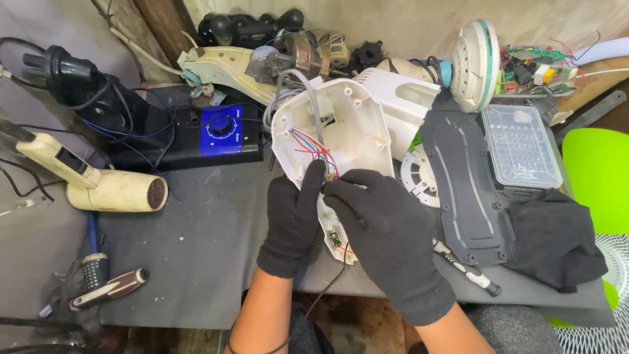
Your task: Inspecting and manipulating the internal wiring and circuit board of a fan base for repair
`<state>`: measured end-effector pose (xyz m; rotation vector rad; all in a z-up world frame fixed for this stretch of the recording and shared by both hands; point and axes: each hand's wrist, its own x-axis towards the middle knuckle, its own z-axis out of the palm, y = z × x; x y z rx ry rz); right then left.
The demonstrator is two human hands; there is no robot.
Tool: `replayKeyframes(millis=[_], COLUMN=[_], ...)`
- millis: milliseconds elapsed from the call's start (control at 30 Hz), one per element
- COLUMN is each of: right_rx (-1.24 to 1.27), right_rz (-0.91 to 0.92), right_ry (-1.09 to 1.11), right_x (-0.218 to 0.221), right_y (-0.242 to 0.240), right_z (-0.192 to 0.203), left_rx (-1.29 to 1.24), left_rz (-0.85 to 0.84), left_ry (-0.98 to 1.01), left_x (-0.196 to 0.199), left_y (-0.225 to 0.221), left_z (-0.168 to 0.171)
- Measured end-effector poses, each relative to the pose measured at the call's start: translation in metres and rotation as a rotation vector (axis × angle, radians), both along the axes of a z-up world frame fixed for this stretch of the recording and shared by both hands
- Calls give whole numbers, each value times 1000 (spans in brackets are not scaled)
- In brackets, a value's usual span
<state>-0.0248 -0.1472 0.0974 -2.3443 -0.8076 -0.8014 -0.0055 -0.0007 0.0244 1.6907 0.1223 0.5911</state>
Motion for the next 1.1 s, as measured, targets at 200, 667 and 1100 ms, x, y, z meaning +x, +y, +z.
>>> replayKeyframes(millis=[200,667,1100], right_rx=[95,27,117], right_rz=[5,-210,-117], right_ry=[18,-184,-131], right_x=[0,18,22], right_y=[0,17,13], right_z=[-3,6,-3], left_rx=[51,116,28], left_rz=[18,36,97], left_ry=[21,-1,26], left_x=[2,5,5], left_y=[2,4,-3], left_z=[-5,-14,-16])
